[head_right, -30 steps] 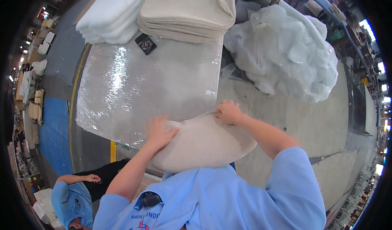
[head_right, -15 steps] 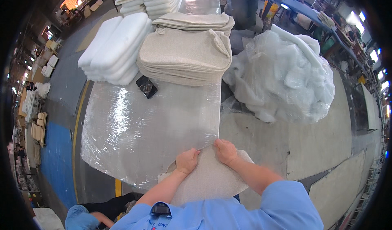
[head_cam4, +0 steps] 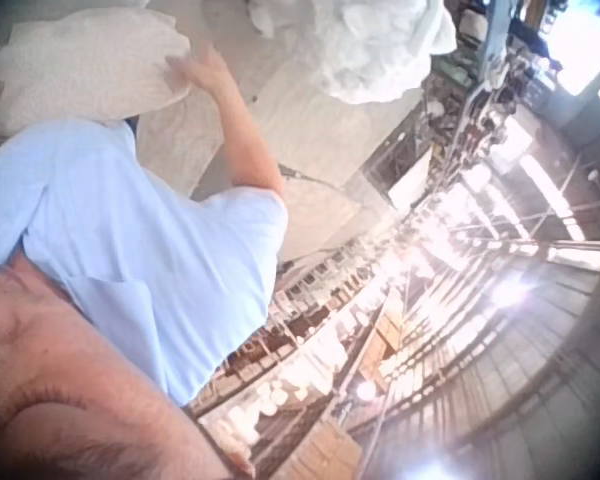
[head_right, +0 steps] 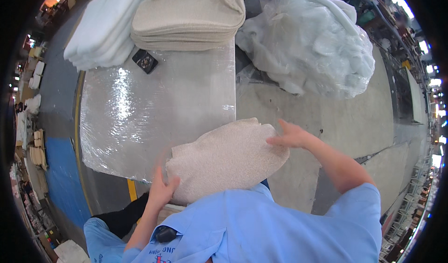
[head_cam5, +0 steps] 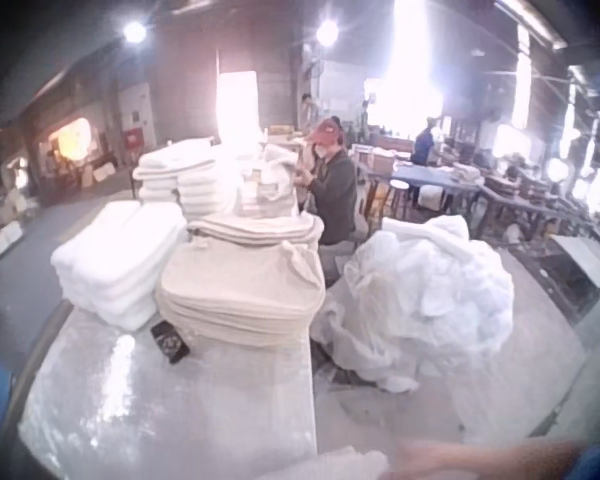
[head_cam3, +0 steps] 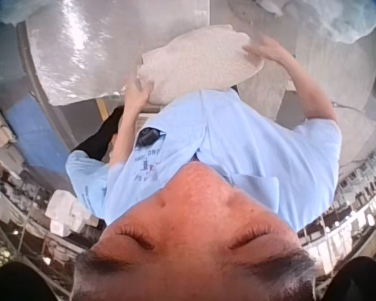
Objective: The person inserts white foam inserts into beige cushion covers one by one, aligns the edges, and zips them closed. The finished cushions are stacked on a nearby pallet. The person repeats this process for multiple cushions.
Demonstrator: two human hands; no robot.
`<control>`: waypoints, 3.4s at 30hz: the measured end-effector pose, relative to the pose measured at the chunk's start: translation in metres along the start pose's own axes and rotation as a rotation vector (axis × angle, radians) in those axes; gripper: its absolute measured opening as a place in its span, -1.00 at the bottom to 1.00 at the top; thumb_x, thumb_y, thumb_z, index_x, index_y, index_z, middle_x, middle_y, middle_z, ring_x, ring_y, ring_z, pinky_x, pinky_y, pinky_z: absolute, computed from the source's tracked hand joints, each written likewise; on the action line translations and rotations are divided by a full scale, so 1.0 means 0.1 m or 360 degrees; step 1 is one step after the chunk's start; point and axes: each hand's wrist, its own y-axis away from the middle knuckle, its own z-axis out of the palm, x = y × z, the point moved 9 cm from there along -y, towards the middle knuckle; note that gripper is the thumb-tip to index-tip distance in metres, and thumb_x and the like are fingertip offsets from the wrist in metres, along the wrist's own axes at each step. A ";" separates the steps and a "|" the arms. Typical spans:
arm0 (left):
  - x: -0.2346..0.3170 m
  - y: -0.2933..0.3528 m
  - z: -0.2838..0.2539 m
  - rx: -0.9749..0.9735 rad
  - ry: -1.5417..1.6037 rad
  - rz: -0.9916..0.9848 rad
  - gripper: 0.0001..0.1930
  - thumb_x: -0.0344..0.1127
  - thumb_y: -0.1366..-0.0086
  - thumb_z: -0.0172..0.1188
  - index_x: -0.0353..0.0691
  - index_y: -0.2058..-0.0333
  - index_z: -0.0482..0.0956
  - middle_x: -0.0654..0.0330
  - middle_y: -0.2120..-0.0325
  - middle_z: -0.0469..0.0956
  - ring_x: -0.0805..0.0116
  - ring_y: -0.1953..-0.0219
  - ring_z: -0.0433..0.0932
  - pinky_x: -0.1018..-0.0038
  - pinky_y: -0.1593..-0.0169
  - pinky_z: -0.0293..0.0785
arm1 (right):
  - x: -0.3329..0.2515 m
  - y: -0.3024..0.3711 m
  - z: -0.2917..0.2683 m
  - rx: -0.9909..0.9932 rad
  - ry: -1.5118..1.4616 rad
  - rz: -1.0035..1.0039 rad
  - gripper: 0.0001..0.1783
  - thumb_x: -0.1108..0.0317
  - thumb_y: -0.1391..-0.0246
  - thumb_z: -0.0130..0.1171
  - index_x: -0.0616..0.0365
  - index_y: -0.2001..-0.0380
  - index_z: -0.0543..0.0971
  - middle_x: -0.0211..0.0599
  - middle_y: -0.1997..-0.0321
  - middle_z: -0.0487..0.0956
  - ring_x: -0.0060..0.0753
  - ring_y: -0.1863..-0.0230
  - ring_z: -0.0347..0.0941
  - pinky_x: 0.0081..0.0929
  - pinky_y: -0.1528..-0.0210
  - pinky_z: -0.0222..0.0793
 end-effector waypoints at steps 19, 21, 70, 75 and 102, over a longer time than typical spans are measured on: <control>-0.73 -0.69 0.53 -0.0366 0.0530 -0.0951 -0.37 0.12 -0.40 0.33 -0.48 -0.05 0.66 0.00 0.15 0.74 0.19 0.17 0.73 0.33 0.07 0.63 | 0.16 -1.11 0.71 -0.0295 -0.0497 0.0419 -0.09 -0.24 -0.20 0.39 0.51 -0.18 0.56 0.10 0.07 0.73 -0.04 0.09 0.72 -0.09 -0.03 0.60; -0.62 -0.80 0.48 -0.0335 0.0703 -0.0914 -0.40 0.09 -0.37 0.38 -0.45 -0.03 0.68 0.00 0.14 0.74 0.14 0.14 0.73 0.33 0.00 0.63 | 0.14 -1.18 0.69 -0.0275 -0.0551 0.0301 -0.11 -0.27 -0.24 0.32 0.47 -0.17 0.58 0.08 0.04 0.73 -0.05 0.09 0.71 -0.09 -0.03 0.59; 1.01 -1.99 -0.20 -0.0072 0.2501 0.0387 -0.44 0.09 -0.62 -0.03 -0.29 -0.26 0.53 0.10 -0.11 0.65 0.27 -0.10 0.64 0.35 -0.17 0.58 | -4.23 -1.42 0.27 -0.0571 -0.0716 -0.0768 -0.64 0.03 -0.40 0.31 0.14 0.25 0.72 -0.46 0.36 0.67 -0.62 0.37 0.55 -0.50 0.35 0.53; 1.28 -1.71 -0.30 -0.0182 0.2633 0.0631 -0.28 0.27 -0.64 -0.18 -0.33 -0.28 0.49 0.13 -0.10 0.63 0.33 -0.10 0.61 0.37 -0.21 0.50 | -4.13 -1.45 0.09 -0.0782 -0.0615 -0.0770 -0.68 0.09 -0.39 0.32 0.13 0.09 0.75 -0.46 0.16 0.72 -0.60 0.18 0.60 -0.47 0.12 0.59; 1.51 -1.73 -1.05 0.1062 0.0939 0.0598 -0.75 -0.29 -0.48 0.18 -0.40 0.14 0.67 -0.11 0.29 0.70 -0.01 0.24 0.68 0.19 0.10 0.53 | -4.24 -1.53 0.05 0.0074 -0.1461 -0.1629 -0.89 0.40 -0.49 0.11 0.19 0.16 0.56 -0.36 0.21 0.68 -0.59 0.20 0.55 -0.53 0.09 0.50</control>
